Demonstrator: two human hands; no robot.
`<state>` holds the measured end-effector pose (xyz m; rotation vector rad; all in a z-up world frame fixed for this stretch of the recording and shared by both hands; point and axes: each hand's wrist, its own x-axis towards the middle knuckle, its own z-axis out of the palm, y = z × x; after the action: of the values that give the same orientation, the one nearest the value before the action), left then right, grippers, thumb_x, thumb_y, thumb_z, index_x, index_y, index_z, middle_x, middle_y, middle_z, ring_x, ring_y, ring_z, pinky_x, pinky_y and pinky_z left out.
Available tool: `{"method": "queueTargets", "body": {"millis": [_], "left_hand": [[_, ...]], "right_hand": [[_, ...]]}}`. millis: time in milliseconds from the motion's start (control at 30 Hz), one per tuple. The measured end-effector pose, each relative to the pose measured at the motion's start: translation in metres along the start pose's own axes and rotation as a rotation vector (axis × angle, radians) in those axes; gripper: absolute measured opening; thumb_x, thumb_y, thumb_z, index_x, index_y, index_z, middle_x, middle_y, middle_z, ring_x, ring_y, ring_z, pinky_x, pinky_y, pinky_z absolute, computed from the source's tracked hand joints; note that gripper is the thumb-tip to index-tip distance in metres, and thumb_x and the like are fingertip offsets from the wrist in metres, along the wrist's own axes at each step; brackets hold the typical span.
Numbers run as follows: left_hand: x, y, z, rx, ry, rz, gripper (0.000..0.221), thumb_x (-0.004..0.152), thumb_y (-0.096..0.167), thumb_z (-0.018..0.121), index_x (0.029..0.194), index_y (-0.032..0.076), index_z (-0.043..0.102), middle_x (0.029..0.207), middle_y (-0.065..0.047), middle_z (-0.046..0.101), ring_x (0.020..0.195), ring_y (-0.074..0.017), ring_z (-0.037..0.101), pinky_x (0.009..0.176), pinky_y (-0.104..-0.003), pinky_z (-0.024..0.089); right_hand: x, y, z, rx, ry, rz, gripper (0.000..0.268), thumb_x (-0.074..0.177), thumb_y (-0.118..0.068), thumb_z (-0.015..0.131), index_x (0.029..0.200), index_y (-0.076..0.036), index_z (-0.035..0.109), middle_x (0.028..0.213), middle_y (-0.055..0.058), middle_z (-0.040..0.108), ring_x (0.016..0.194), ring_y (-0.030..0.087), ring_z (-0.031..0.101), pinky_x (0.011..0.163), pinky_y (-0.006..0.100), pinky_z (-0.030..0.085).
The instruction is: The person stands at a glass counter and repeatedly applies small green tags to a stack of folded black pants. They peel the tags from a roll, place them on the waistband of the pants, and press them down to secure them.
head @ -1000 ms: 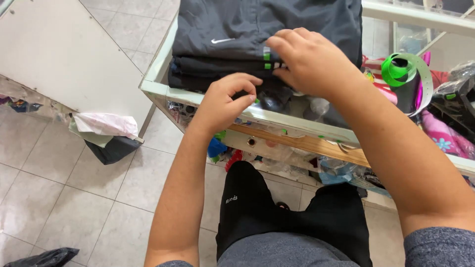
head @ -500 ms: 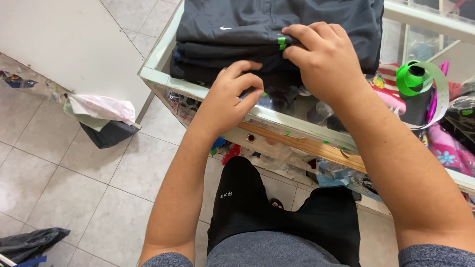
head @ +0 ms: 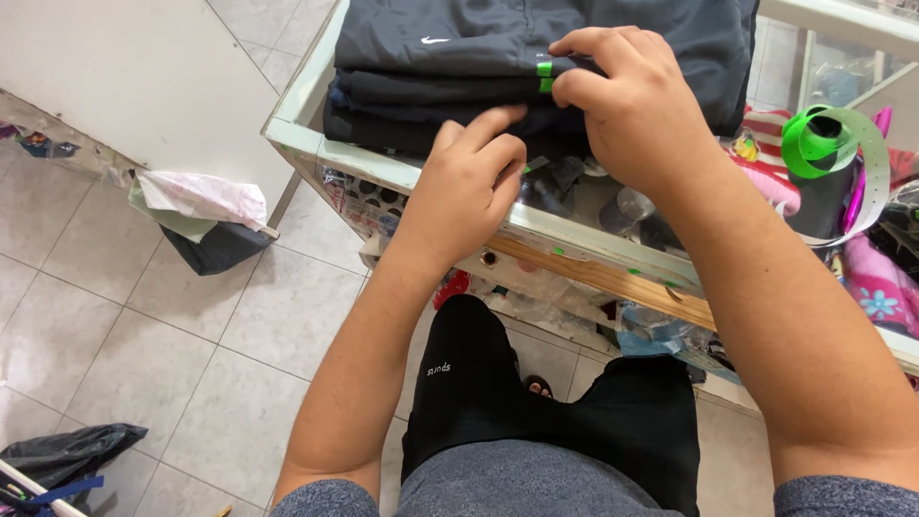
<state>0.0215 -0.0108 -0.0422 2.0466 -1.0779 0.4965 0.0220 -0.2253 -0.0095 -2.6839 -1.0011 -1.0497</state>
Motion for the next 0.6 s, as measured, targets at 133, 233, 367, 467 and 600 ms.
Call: {"method": "queueTargets", "body": {"millis": [133,233,367,467,600], "left_hand": [[-0.0016,-0.0027,0.0047,0.019,0.011,0.017,0.006,0.09,0.006,0.052,0.088,0.004,0.057,0.112,-0.01,0.06,0.077,-0.0306,0.047,0.08,-0.039,0.042],[-0.0015,-0.0016,0.0035,-0.026,0.017,-0.007,0.006,0.089,0.006,0.052,0.087,0.004,0.056,0.11,-0.01,0.061,0.079,-0.0308,0.05,0.081,-0.04,0.041],[-0.0011,0.0012,-0.0013,-0.082,0.031,-0.034,0.008,0.09,0.005,0.05,0.086,0.003,0.056,0.109,-0.011,0.062,0.084,-0.0294,0.052,0.081,-0.038,0.042],[-0.0018,0.001,-0.0029,-0.106,0.031,-0.04,0.008,0.09,0.006,0.051,0.086,0.003,0.057,0.11,-0.011,0.063,0.09,-0.0293,0.053,0.083,-0.038,0.043],[-0.0024,0.0005,-0.0035,-0.114,0.027,-0.039,0.006,0.088,0.005,0.052,0.086,0.003,0.057,0.109,-0.011,0.064,0.09,-0.0288,0.054,0.083,-0.038,0.043]], "right_hand": [[0.0017,-0.0029,-0.0001,-0.027,0.012,-0.007,0.018,0.086,0.012,0.055,0.092,-0.005,0.059,0.121,0.016,0.06,0.097,0.036,0.059,0.088,0.049,0.045],[0.0035,-0.0048,0.0003,-0.042,0.032,-0.036,0.015,0.09,0.008,0.062,0.093,-0.006,0.065,0.12,0.017,0.06,0.096,0.038,0.059,0.088,0.05,0.046],[0.0033,-0.0032,0.0015,-0.122,0.033,-0.066,0.023,0.088,0.005,0.06,0.099,-0.012,0.071,0.124,0.012,0.059,0.095,0.033,0.057,0.088,0.047,0.045],[0.0028,-0.0039,0.0018,-0.175,0.021,-0.067,0.024,0.086,0.0,0.062,0.101,-0.014,0.073,0.126,0.011,0.06,0.098,0.032,0.056,0.089,0.047,0.045],[0.0051,-0.0053,-0.0015,-0.114,0.021,-0.071,0.021,0.087,0.0,0.063,0.094,-0.014,0.076,0.124,0.015,0.06,0.098,0.035,0.058,0.088,0.048,0.046]]}}
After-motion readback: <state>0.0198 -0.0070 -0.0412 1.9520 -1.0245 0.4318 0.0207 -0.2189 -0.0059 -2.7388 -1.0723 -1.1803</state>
